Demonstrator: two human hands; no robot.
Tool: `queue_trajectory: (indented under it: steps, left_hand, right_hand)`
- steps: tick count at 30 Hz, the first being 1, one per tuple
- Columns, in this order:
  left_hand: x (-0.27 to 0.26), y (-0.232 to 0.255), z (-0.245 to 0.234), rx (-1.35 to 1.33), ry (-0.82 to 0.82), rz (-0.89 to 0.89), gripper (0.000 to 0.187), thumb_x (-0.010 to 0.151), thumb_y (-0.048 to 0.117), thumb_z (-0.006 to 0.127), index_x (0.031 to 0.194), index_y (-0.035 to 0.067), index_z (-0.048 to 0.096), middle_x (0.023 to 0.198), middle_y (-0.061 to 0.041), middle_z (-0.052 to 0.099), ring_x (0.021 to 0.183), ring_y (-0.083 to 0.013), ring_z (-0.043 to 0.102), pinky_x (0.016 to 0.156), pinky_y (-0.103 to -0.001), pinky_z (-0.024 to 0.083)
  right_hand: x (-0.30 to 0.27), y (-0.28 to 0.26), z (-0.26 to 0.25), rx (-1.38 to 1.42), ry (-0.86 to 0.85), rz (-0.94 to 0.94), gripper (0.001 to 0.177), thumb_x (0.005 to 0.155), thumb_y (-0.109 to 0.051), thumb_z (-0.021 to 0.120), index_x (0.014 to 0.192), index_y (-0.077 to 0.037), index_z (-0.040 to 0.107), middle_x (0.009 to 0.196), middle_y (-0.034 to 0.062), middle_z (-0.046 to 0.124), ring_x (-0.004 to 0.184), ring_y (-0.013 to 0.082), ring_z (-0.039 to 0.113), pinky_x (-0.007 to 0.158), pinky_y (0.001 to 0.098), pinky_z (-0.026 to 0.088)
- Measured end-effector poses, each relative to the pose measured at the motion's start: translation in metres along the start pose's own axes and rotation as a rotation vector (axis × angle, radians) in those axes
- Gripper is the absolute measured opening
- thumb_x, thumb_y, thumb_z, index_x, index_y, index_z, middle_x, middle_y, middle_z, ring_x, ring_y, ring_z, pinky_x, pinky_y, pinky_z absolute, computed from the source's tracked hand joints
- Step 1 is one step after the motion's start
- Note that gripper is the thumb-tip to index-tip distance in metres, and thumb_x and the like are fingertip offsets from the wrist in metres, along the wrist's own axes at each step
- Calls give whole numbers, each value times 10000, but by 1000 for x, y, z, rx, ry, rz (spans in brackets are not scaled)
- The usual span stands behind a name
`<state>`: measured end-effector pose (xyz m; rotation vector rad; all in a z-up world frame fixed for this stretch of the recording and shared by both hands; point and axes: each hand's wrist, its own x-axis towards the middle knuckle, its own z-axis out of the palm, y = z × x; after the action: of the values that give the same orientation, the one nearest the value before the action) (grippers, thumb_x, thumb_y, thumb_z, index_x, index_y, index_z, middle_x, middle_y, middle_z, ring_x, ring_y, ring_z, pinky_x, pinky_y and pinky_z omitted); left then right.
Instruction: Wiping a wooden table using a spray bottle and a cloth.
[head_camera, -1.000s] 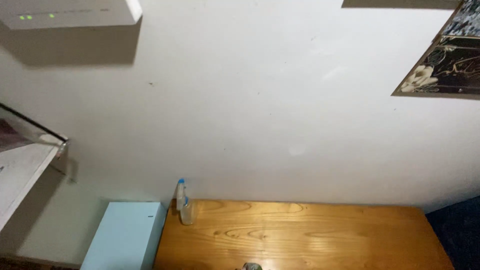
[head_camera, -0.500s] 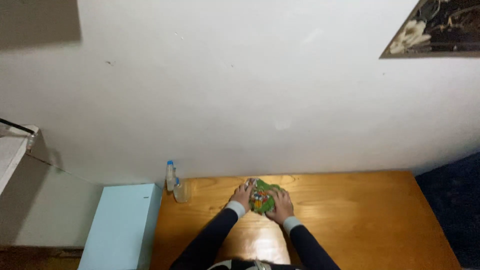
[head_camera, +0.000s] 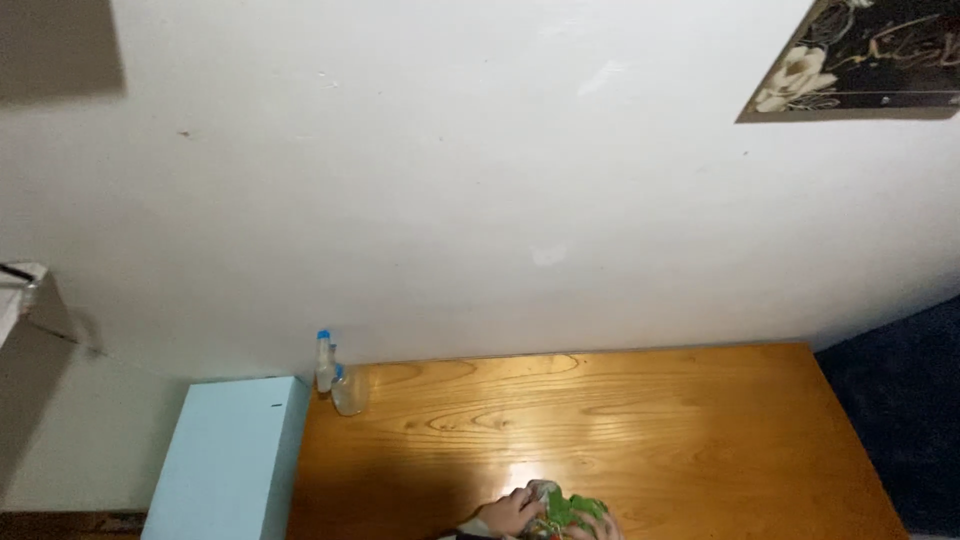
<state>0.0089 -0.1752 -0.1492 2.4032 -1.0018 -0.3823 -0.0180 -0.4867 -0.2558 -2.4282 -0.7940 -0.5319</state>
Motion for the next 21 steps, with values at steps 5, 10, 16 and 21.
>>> queue_trajectory:
  steps: [5, 10, 16, 21]
  left_hand:
    - [66, 80, -154, -28, -378, -236, 1050, 767, 240, 792, 1598, 141, 158, 1605, -268, 180, 1324, -483, 444, 1045, -574, 445]
    - [157, 33, -121, 176, -77, -308, 681, 922, 191, 673, 1541, 168, 392, 1622, -232, 258, 1337, -456, 447, 988, -556, 507]
    - [145, 25, -148, 168, 51, -436, 795, 875, 325, 747, 1553, 188, 355, 1466, -192, 378, 1306, -412, 447, 997, -525, 493]
    - [55, -7, -161, 73, 200, -466, 892, 791, 375, 857, 1519, 185, 379, 1458, -168, 404, 1338, -401, 439, 1066, -514, 458]
  right_hand:
    - [100, -20, -113, -24, -567, 475, 1050, 547, -310, 977, 1467, -296, 472, 1592, 87, 351, 1476, 413, 180, 1191, 583, 232]
    - [202, 14, -133, -105, -254, 568, 971, 520, -266, 953, 1371, -203, 487, 1481, 118, 437, 1414, 411, 330, 1198, 544, 283]
    - [260, -26, -141, -151, -205, 555, 931, 540, -327, 956, 1358, -252, 517, 1443, 82, 494, 1375, 388, 394, 1184, 542, 270]
    - [289, -77, -100, -130, -296, 412, 960, 548, -373, 956, 1382, -248, 499, 1432, 118, 480, 1366, 393, 392, 1179, 569, 250]
